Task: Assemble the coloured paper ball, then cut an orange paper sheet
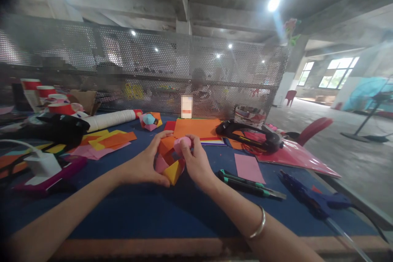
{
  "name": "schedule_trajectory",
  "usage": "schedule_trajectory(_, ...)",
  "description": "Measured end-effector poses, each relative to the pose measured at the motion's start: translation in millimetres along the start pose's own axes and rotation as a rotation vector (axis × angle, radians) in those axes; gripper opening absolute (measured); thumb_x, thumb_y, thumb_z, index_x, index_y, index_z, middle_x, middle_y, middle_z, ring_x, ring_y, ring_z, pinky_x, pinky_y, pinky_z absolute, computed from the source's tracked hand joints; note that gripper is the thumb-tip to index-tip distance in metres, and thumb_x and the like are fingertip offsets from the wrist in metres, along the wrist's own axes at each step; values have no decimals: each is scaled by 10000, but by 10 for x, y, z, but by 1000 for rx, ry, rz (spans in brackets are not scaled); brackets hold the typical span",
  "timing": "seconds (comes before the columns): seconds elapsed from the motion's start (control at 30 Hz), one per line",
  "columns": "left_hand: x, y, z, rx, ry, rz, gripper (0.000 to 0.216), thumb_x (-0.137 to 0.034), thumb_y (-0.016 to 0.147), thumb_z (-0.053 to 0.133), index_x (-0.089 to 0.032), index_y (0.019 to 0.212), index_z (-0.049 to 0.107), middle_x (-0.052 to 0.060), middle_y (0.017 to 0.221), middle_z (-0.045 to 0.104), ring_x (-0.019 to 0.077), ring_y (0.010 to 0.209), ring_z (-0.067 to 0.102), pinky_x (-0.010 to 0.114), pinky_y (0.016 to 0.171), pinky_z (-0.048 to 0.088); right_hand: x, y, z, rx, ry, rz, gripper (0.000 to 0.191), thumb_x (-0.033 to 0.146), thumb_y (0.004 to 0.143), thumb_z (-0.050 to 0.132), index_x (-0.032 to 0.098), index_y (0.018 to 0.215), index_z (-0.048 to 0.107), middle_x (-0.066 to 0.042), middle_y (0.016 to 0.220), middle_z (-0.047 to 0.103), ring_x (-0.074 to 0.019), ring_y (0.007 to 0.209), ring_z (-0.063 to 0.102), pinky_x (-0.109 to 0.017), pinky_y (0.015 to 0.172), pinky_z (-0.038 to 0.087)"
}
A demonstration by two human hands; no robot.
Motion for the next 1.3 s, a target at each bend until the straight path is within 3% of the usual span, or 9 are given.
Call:
schedule_trajectory(0.1, -2, -3, 35, -14, 17, 15, 1187, -449, 510, 867, -276, 1416, 121, 147, 1537, 154, 344, 1426, 233, 553, 1164, 209, -7, 0, -4, -4, -27, -2, 386, 487, 953, 484, 175, 1169, 558, -62, 1088, 620, -186, 947, 613, -412, 847, 500)
schedule_trajectory(0.33, -39, -5, 47, -6, 28, -23, 953, -391, 561, 828, -261, 1314, 260, 112, 1395, 338, 318, 1266, 441, 532, 1058, 379, -5, -33, 23, 22, -65, -6, 433, 519, 955, 454, 178, 1209, 535, -74, 1121, 615, -195, 968, 608, -418, 859, 486)
schedule_trajectory(0.6, -52, -2, 63, -5, -19, -30, 951, -393, 564, 829, -256, 1315, 262, 107, 1375, 371, 310, 1269, 445, 513, 1068, 373, 78, -90, 70, 40, -84, 23, 446, 540, 946, 415, 209, 1229, 511, -65, 1118, 630, -192, 982, 592, -376, 885, 454)
schedule_trajectory(0.73, -3, 7, 62, -30, -62, -25, 833, -471, 707, 727, -250, 1354, 250, 127, 1405, 371, 317, 1288, 432, 523, 1072, 360, 33, -61, 50, 19, -65, 36, 446, 516, 965, 419, 173, 1235, 510, -76, 1113, 626, -203, 1002, 604, -434, 917, 452)
schedule_trajectory(0.9, 32, 11, 113, -23, -135, -22, 692, -511, 834, 599, -235, 1365, 251, 118, 1180, 541, 226, 933, 622, 445, 876, 508, -27, -62, 60, -13, -38, 60, 450, 495, 959, 464, 174, 1273, 501, -94, 1205, 598, -225, 1074, 593, -482, 962, 439)
schedule_trajectory(1.03, 38, 8, 154, -1, -178, -26, 652, -544, 881, 524, -225, 1372, 236, 69, 1012, 581, 130, 623, 564, 367, 695, 528, -16, -80, 75, -36, -28, 49, 444, 472, 955, 484, 177, 1287, 499, -104, 1274, 565, -243, 1162, 548, -501, 1012, 398)
schedule_trajectory(1.3, 31, 8, 199, 23, -200, -30, 673, -579, 881, 507, -214, 1371, 224, 38, 947, 559, 110, 570, 526, 331, 664, 498, -32, -92, 86, -49, -8, 41, 389, 449, 944, 521, 188, 1232, 543, -86, 1234, 580, -214, 1047, 595, -448, 905, 483)
Point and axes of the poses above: each hand's wrist, its own y-axis towards the middle knuckle, its own z-axis out of the palm, x = y × z, the point moved 6 cm from there along y, towards the middle knuckle
